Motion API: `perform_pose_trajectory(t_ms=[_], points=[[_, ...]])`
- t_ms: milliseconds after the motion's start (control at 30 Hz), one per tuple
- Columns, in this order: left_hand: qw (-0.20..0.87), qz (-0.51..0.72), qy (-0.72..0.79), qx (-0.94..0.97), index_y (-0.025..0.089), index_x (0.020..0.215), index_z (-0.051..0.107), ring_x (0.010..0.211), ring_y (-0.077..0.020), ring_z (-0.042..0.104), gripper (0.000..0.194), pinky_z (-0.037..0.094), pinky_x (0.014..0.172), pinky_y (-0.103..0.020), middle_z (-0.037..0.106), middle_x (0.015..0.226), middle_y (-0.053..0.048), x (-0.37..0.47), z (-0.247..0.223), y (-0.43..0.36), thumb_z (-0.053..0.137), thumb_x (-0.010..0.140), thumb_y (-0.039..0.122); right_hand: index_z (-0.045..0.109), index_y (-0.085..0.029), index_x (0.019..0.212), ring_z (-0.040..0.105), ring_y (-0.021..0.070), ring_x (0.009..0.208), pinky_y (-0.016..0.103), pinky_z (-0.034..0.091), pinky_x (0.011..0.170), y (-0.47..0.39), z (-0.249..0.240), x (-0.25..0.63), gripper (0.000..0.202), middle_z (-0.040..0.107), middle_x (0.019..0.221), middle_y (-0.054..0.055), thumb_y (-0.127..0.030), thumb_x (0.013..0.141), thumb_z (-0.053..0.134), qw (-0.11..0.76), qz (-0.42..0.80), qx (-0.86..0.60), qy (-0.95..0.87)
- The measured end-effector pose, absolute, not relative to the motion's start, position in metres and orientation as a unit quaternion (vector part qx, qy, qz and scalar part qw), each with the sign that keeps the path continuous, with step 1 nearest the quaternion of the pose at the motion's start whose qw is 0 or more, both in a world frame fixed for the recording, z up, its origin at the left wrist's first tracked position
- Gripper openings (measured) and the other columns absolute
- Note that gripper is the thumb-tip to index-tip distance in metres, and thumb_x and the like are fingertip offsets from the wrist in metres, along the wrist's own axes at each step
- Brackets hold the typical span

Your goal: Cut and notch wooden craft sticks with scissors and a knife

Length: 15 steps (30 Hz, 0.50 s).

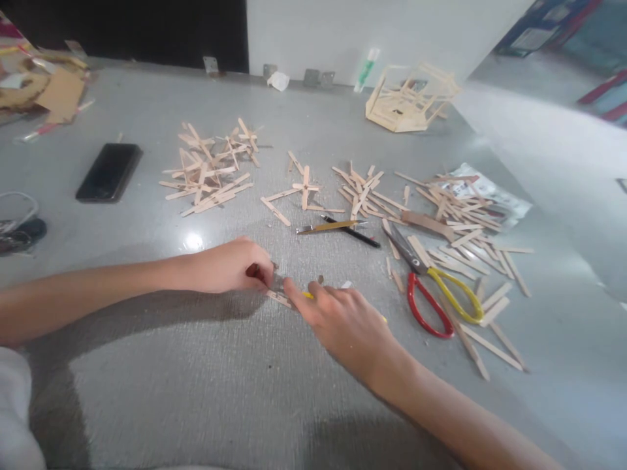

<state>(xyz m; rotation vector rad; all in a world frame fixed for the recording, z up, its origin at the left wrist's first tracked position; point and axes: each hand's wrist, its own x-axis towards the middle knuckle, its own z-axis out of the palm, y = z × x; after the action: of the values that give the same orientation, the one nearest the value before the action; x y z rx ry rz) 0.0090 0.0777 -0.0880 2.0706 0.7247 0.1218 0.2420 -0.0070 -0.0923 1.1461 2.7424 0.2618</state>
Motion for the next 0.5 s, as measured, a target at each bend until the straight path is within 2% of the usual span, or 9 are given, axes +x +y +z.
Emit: perform_pose_trajectory(t_ms=[100, 233, 333, 400, 500], points=[[0.418, 0.069, 0.268, 0.865, 0.015, 0.078, 0.074, 0.066, -0.0111, 0.06, 0.012, 0.042, 0.064, -0.023, 0.066, 0.071, 0.001, 0.012, -0.096, 0.075, 0.071, 0.088, 0.008, 0.055, -0.019, 0.14, 0.07, 0.0175, 0.06, 0.028, 0.036, 0.053, -0.008, -0.091, 0.245, 0.055, 0.071, 0.081, 0.001, -0.002, 0.088, 0.06, 0.095, 0.104, 0.381, 0.914], [0.289, 0.088, 0.259, 0.917, 0.013, 0.091, 0.073, 0.075, -0.0132, 0.065, 0.015, 0.047, 0.068, -0.024, 0.068, 0.087, -0.004, 0.014, -0.098, 0.065, 0.06, 0.096, 0.007, 0.056, -0.018, 0.142, 0.071, 0.0181, 0.061, 0.028, 0.04, 0.052, -0.008, -0.09, 0.253, 0.057, 0.074, 0.086, 0.003, -0.003, 0.087, 0.062, 0.096, 0.114, 0.4, 0.904], [0.094, 0.06, 0.289, 0.951, 0.008, 0.095, 0.07, 0.086, -0.0206, 0.068, 0.015, 0.051, 0.071, -0.029, 0.069, 0.096, -0.01, 0.016, -0.096, 0.046, 0.059, 0.091, 0.0, 0.057, -0.019, 0.142, 0.071, 0.0168, 0.059, 0.028, 0.041, 0.051, -0.007, -0.091, 0.258, 0.053, 0.075, 0.086, 0.002, -0.005, 0.091, 0.061, 0.09, 0.109, 0.408, 0.902], [-0.029, 0.04, 0.278, 0.959, 0.004, 0.105, 0.07, 0.098, -0.0266, 0.07, 0.022, 0.054, 0.082, -0.034, 0.071, 0.102, -0.014, 0.017, -0.098, 0.029, 0.062, 0.085, -0.002, 0.057, -0.019, 0.143, 0.072, 0.0167, 0.06, 0.028, 0.042, 0.052, -0.007, -0.093, 0.26, 0.052, 0.076, 0.088, 0.002, -0.006, 0.092, 0.06, 0.083, 0.107, 0.409, 0.902], [-0.156, 0.082, 0.303, 0.937, -0.003, 0.131, 0.062, 0.125, -0.0339, 0.063, 0.037, 0.049, 0.103, -0.042, 0.067, 0.133, -0.023, 0.019, -0.107, 0.003, 0.057, 0.097, 0.011, 0.057, -0.018, 0.142, 0.074, 0.0178, 0.065, 0.028, 0.044, 0.053, -0.008, -0.094, 0.26, 0.052, 0.077, 0.092, 0.003, -0.006, 0.091, 0.062, 0.068, 0.1, 0.405, 0.906]])
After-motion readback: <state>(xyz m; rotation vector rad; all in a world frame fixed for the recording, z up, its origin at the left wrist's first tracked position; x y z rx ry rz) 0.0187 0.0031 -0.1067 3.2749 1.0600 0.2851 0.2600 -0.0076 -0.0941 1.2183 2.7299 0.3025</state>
